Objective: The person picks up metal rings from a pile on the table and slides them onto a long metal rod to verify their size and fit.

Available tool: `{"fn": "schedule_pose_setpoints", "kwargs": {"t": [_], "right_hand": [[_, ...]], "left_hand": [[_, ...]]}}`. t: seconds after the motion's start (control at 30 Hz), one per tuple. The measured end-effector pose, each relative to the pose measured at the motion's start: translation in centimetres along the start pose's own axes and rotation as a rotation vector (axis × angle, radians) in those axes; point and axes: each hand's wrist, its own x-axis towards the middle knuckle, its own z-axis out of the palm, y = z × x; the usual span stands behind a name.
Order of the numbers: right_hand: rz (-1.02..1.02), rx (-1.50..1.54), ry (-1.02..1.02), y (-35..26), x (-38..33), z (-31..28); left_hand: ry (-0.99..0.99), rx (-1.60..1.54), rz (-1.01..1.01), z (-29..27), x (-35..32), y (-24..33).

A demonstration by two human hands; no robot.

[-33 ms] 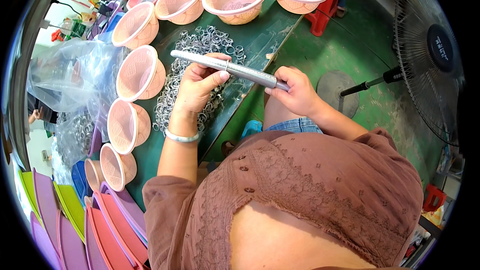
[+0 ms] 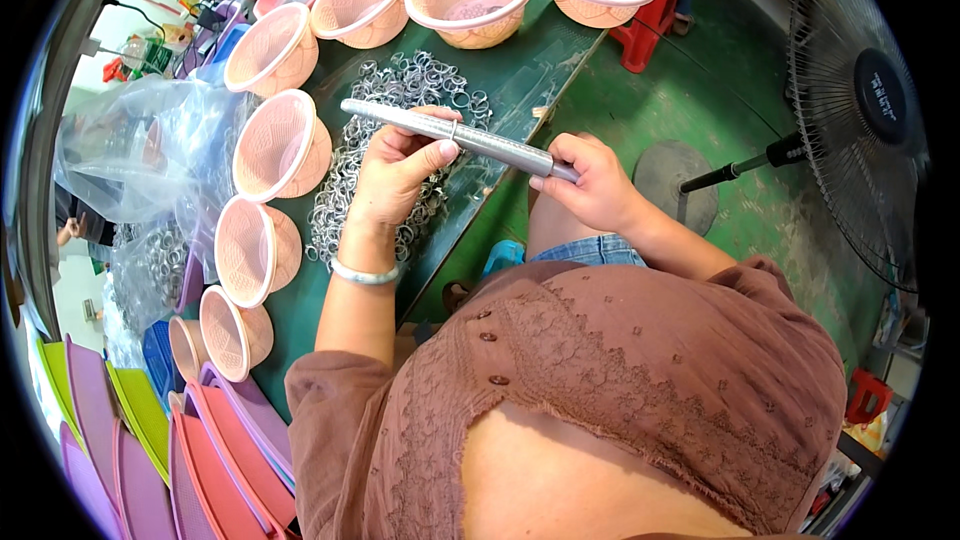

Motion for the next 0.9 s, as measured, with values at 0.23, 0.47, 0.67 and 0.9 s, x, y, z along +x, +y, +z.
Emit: {"fn": "schedule_pose_setpoints", "kwargs": {"t": [0.23, 0.47, 0.67, 0.9], "right_hand": [[0.242, 0.377, -0.269, -0.7, 0.4, -0.4], [0.275, 0.509, -0.319, -1.3, 0.5, -0.5], [0.109, 0.187, -0.249, -0.4, -0.2, -0.6], [0.174, 0.305, -0.265, 0.9, -1.2, -1.4]], "left_hand": [[0.070, -0.104, 0.086, 0.0, -0.2, -1.2], [0.052, -0.082, 0.052, 0.3, -0.6, -0.4], [0.228, -0.469, 0.225, -3.3, 0.1, 0.8], [-0.016, -0.940, 0.198, -4.6, -1.4, 0.8]]}}
